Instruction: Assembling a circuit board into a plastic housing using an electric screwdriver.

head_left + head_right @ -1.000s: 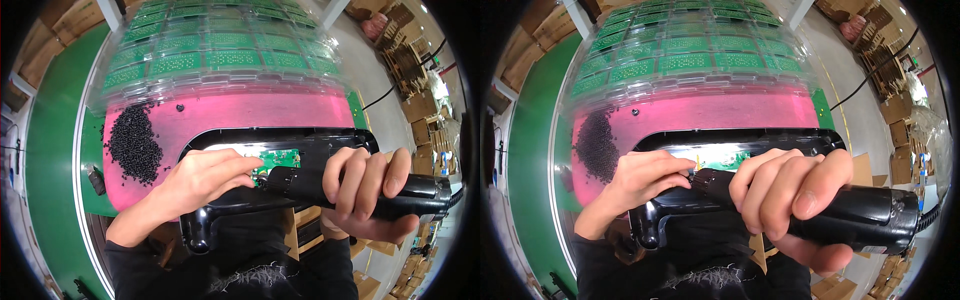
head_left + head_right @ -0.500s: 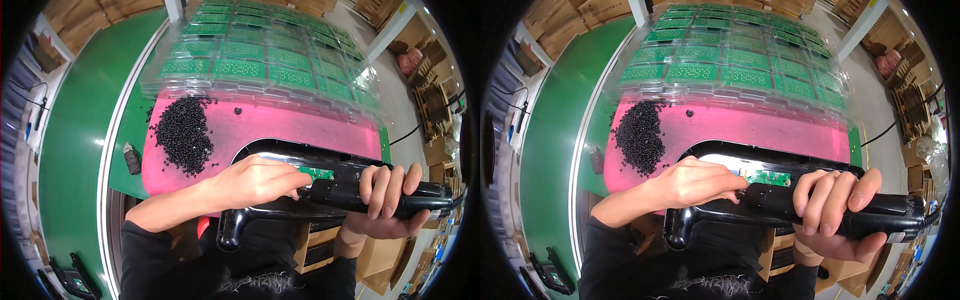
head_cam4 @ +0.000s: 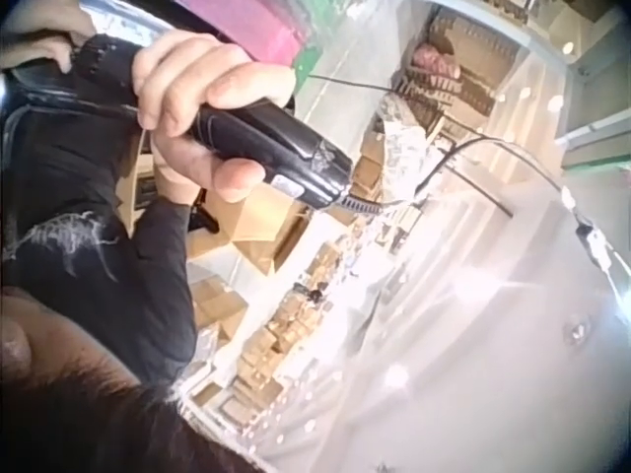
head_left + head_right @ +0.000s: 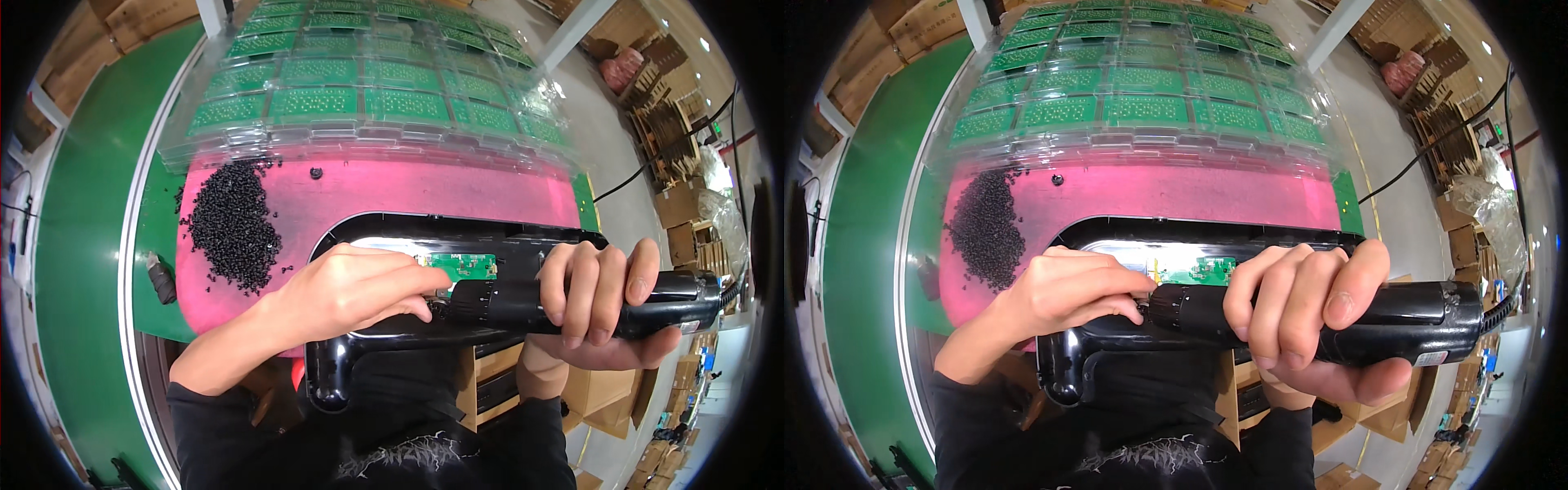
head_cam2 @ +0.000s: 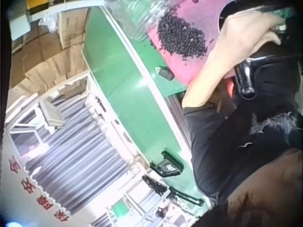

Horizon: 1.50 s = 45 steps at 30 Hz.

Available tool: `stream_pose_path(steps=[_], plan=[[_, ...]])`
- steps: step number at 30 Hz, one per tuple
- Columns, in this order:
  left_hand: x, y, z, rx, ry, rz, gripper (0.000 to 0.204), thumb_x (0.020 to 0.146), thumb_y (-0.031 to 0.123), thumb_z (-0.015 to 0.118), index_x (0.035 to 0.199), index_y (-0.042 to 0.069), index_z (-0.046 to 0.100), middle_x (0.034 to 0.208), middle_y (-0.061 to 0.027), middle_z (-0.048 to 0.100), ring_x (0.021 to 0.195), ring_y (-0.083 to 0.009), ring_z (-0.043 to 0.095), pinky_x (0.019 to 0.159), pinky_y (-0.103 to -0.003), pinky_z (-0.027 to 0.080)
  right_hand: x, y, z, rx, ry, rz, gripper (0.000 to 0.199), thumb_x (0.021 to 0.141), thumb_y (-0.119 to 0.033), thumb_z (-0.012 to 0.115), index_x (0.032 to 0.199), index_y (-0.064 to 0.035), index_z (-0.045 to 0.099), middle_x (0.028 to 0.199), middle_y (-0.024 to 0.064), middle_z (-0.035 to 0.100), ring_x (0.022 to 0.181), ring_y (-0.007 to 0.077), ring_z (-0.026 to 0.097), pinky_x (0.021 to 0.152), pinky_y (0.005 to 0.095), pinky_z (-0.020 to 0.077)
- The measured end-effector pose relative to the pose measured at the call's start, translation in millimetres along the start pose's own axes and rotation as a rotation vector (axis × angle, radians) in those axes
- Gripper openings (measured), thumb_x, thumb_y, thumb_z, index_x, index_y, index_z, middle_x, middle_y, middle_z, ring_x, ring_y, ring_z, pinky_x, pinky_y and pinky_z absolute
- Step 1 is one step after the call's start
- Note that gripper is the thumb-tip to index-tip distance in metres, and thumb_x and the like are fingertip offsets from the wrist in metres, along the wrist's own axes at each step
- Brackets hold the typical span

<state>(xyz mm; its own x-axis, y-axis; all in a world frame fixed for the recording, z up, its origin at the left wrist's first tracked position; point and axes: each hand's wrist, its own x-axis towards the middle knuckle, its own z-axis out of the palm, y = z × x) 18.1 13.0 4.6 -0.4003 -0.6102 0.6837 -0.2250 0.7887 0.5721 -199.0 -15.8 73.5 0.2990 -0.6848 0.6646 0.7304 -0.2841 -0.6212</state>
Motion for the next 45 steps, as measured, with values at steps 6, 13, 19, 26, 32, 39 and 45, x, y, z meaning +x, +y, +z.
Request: stream_pose_path(steps=[6, 13, 19, 26, 32, 39, 45], plan=[[-1, 0, -3, -0.104, -0.029, -0.385, 0.030, 0.077, 0.003, 0.079, 0.104, -0.003, 0.066, 0.088, -0.0127, 0.068, 0.078, -0.0208, 0.071, 0.067, -0.030, 0.057, -1, -5, -21, -0.094, -0.087, 0.046, 0.049, 0.090, -0.055, 0.066, 0.102, -0.0116, 0.048, 0.064, -0.0027, 0.056, 0.045, 0.0113, 0.053, 0.049, 0.0281, 0.0417], [2, -1, -1, 0.029, -0.017, -0.358, 0.029, 0.078, -0.015, 0.063, 0.106, -0.005, 0.065, 0.092, -0.0160, 0.068, 0.084, -0.0287, 0.070, 0.075, -0.035, 0.057, -6, 14, -23, -0.264, -0.043, 0.137, 0.048, 0.090, -0.053, 0.063, 0.100, -0.0088, 0.047, 0.064, -0.0018, 0.051, 0.047, 0.0101, 0.047, 0.051, 0.0267, 0.0391], [-1, 0, -1, -0.010, -0.014, -0.420, 0.031, 0.078, -0.016, 0.062, 0.106, -0.005, 0.065, 0.093, -0.0169, 0.068, 0.084, -0.0305, 0.070, 0.076, -0.035, 0.057, -12, 21, -19, -0.354, 0.027, 0.169, 0.051, 0.087, -0.056, 0.065, 0.098, -0.0091, 0.047, 0.061, -0.0018, 0.050, 0.044, 0.0104, 0.047, 0.051, 0.0279, 0.0402], [-1, 1, -2, 0.044, -0.033, -0.371, 0.035, 0.077, -0.018, 0.059, 0.108, -0.004, 0.065, 0.100, -0.0173, 0.067, 0.090, -0.0304, 0.069, 0.078, -0.036, 0.056, -13, 21, -19, -0.335, 0.008, 0.198, 0.050, 0.087, -0.054, 0.066, 0.098, -0.0087, 0.047, 0.062, -0.0014, 0.051, 0.046, 0.0106, 0.048, 0.051, 0.0279, 0.0404], [0, 3, -3, 0.012, -0.040, -0.402, 0.041, 0.075, -0.020, 0.056, 0.112, -0.003, 0.064, 0.101, -0.0156, 0.065, 0.088, -0.0276, 0.068, 0.078, -0.036, 0.055, -8, 26, -13, -0.379, 0.027, 0.218, 0.049, 0.088, -0.052, 0.065, 0.098, -0.0083, 0.046, 0.062, -0.0010, 0.051, 0.047, 0.0112, 0.048, 0.052, 0.0283, 0.0403], [0, 4, -2, 0.041, -0.008, -0.373, 0.044, 0.073, -0.021, 0.056, 0.113, -0.003, 0.063, 0.103, -0.0162, 0.065, 0.087, -0.0286, 0.067, 0.078, -0.036, 0.055, 3, 26, -5, -0.411, -0.015, 0.366, 0.049, 0.084, -0.049, 0.069, 0.096, -0.0080, 0.046, 0.063, -0.0008, 0.050, 0.048, 0.0117, 0.047, 0.051, 0.0283, 0.0396], [-3, 2, -1, -0.005, 0.010, -0.385, 0.043, 0.073, -0.020, 0.056, 0.112, -0.003, 0.064, 0.104, -0.0167, 0.065, 0.090, -0.0307, 0.068, 0.078, -0.037, 0.055, -3, 25, -7, -0.364, 0.048, 0.308, 0.049, 0.084, -0.050, 0.070, 0.097, -0.0080, 0.046, 0.063, -0.0012, 0.051, 0.048, 0.0114, 0.048, 0.050, 0.0279, 0.0390]])
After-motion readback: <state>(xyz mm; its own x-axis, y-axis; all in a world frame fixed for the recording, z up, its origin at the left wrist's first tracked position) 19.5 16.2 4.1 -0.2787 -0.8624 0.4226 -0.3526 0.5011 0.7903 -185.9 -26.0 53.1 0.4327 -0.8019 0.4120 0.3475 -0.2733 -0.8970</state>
